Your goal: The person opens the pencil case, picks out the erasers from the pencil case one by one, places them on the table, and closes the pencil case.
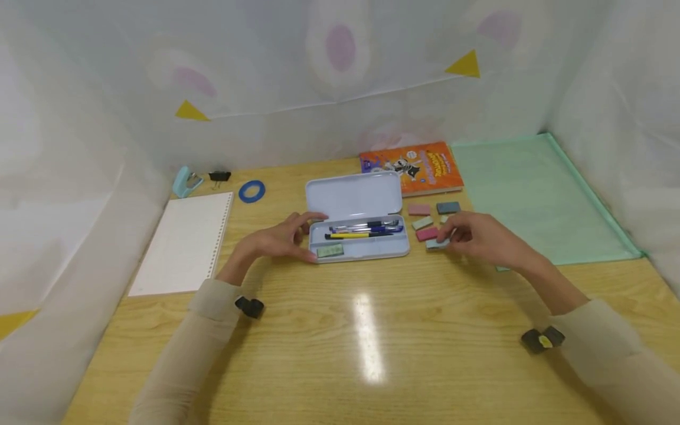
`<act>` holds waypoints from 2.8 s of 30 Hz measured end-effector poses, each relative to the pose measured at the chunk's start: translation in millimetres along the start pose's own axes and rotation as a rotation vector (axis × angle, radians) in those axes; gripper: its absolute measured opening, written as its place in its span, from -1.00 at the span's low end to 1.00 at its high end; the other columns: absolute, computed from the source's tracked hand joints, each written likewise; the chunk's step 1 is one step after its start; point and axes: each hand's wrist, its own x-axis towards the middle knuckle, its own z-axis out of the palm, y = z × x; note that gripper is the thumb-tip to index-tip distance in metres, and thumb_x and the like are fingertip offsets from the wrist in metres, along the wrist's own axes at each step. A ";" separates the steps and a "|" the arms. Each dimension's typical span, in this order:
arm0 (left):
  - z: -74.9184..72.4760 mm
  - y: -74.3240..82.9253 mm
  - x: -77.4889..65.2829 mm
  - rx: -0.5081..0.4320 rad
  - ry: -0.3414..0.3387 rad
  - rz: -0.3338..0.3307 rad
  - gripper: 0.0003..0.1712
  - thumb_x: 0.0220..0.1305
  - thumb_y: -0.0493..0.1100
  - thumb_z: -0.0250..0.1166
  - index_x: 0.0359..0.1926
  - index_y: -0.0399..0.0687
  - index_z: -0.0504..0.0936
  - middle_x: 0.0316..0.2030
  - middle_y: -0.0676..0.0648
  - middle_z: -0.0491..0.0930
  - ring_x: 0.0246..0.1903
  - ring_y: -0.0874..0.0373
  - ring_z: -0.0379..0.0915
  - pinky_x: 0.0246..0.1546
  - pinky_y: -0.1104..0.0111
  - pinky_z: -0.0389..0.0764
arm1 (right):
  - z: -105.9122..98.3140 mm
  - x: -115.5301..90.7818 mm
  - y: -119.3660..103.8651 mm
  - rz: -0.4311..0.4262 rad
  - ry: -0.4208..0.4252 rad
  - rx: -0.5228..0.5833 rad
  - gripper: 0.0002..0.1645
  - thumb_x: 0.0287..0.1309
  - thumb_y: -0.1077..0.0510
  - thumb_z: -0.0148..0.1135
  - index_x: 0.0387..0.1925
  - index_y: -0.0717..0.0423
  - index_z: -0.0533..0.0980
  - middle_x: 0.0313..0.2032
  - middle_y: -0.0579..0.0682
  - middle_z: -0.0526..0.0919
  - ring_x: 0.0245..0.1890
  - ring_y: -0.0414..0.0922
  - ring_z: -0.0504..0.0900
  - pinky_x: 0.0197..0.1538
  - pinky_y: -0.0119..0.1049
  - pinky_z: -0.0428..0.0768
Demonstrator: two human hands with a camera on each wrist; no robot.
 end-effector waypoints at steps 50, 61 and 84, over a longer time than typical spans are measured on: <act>-0.1 1.2 0.3 0.018 0.008 -0.013 0.06 0.19 0.10 0.57 0.58 0.43 0.14 0.11 -0.15 0.28 0.01 -0.02 0.24 -0.02 0.16 0.38 | 106.4 114.4 -99.6 -0.258 -0.180 0.061 -0.75 0.19 0.34 0.42 -0.07 0.19 0.71 -0.10 0.06 0.73 -0.15 -0.06 0.68 -0.01 -0.11 0.65; -1.2 4.9 -0.1 0.030 0.012 0.007 0.07 0.19 0.06 0.58 0.59 0.36 0.14 0.09 -0.17 0.27 -0.01 -0.02 0.22 -0.03 0.17 0.36 | 105.2 109.9 -108.5 -0.168 -0.104 -0.068 -0.82 0.23 0.30 0.39 -0.13 0.19 0.75 -0.18 0.01 0.80 -0.17 -0.06 0.74 -0.01 -0.11 0.66; 0.6 -1.3 1.6 0.024 0.010 -0.007 0.06 0.21 0.08 0.56 0.59 0.38 0.13 0.11 -0.16 0.28 0.00 -0.01 0.24 -0.02 0.19 0.37 | 97.2 106.5 -107.4 -0.060 0.007 0.115 -0.82 0.15 0.33 0.39 -0.22 0.06 0.72 -0.26 -0.07 0.77 -0.25 -0.12 0.69 -0.11 -0.15 0.64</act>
